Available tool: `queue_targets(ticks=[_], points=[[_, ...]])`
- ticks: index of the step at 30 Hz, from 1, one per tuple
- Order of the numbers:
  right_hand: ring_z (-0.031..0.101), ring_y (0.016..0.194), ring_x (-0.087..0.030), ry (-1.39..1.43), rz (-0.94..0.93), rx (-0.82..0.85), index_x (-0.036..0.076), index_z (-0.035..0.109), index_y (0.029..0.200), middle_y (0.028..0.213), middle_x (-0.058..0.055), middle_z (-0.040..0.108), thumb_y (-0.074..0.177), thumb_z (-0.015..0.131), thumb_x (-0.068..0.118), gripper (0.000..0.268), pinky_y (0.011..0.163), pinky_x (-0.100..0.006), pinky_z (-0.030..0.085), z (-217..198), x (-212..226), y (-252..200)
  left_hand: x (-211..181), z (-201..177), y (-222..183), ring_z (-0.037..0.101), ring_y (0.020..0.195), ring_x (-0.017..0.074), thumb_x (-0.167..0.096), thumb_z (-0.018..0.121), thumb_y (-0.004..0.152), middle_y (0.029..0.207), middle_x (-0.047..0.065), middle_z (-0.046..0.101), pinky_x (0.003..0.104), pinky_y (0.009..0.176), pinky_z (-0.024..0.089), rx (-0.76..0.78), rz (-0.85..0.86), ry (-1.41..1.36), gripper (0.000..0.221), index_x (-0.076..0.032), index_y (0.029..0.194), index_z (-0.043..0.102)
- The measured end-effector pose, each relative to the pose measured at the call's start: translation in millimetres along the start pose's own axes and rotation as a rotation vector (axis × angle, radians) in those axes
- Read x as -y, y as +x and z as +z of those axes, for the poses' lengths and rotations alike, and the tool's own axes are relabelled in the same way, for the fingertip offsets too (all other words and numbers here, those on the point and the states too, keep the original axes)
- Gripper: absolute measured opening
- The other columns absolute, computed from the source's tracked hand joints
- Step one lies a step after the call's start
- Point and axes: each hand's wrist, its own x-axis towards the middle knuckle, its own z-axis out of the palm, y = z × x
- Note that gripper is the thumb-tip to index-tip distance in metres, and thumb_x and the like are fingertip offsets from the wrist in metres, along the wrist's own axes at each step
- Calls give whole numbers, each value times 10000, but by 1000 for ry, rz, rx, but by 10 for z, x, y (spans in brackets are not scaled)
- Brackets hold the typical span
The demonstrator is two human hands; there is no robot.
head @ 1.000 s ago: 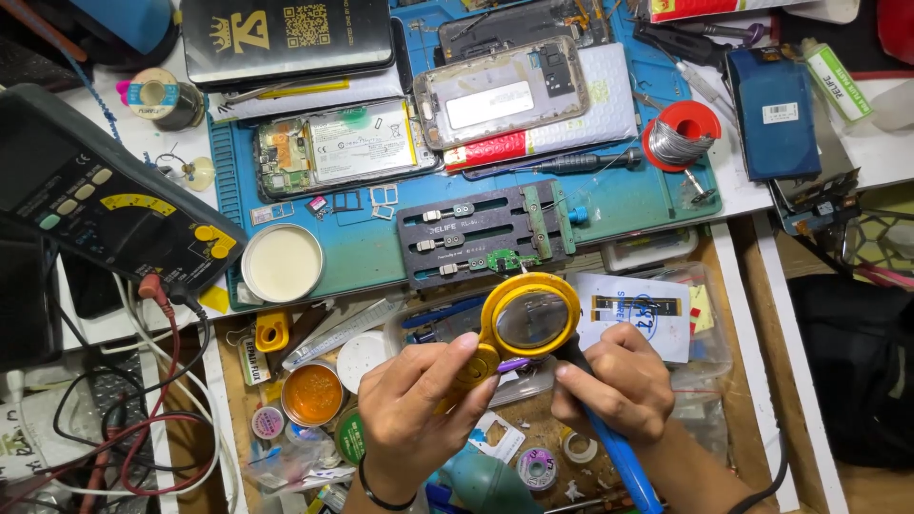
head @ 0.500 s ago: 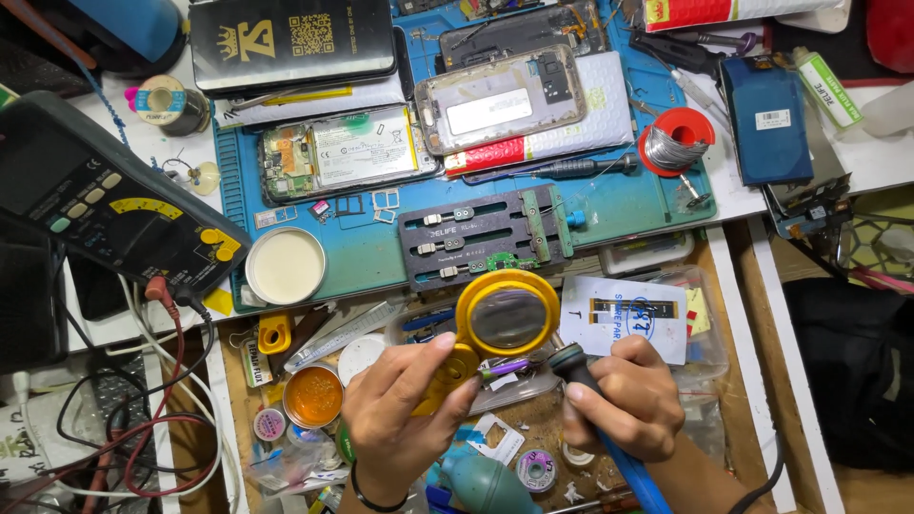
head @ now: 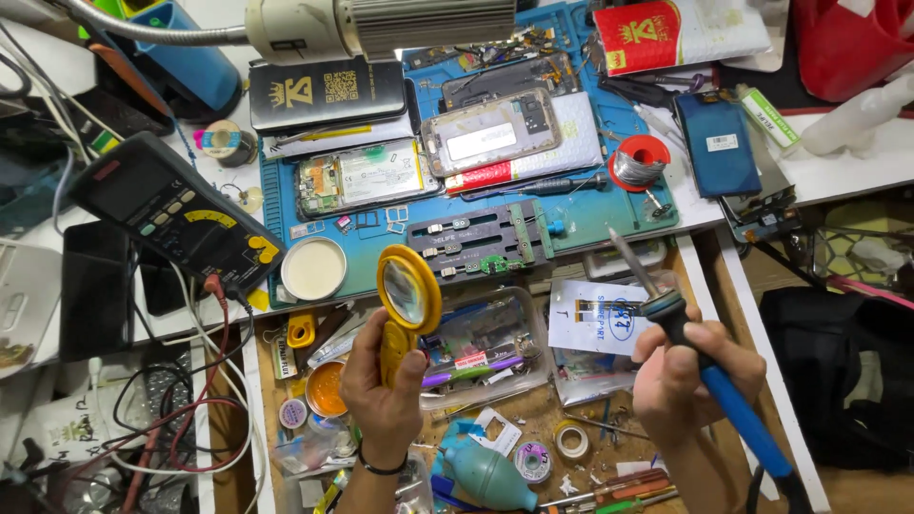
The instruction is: Soldering and inspecting small components on a mobile phone circuit board using a soldering iron and a magnifying glass.
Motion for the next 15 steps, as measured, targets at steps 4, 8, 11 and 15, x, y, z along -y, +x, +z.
queue_targets(ticks=[4, 8, 11, 15], points=[[349, 486, -152, 120, -9, -75, 108, 480, 1141, 665, -62, 311, 1048, 624, 408, 345, 461, -311, 478, -5, 168, 137, -127, 5, 7, 612, 849, 139, -471, 597, 991, 1069, 83, 665, 255, 690, 537, -8, 100, -40, 620, 17, 1374, 569], [510, 527, -211, 190, 22, -40, 135, 433, 1216, 699, -53, 417, 1099, 564, 442, 354, 629, -318, 449, -84, 329, 180, -404, 21, 0, 499, 679, 106, -401, 529, 1073, 883, 55, 580, 242, 594, 469, 92, 154, -309, 517, 1, 1395, 481], [585, 577, -193, 271, 25, -29, 91, 439, 1251, 724, -59, 504, 1117, 512, 363, 312, 660, -335, 529, -100, 301, 195, -555, 61, 12, 515, 644, 84, -363, 554, 1045, 900, 78, 615, 236, 577, 477, 85, 154, -261, 497, -15, 1394, 492], [658, 635, -165, 320, 135, 5, 86, 471, 1276, 743, -57, 597, 1138, 459, 298, 253, 698, -331, 625, -77, 388, 206, -973, 161, -87, 614, 663, 101, -227, 681, 957, 906, 93, 655, 234, 592, 508, 125, 87, -311, 452, -11, 1314, 505]])
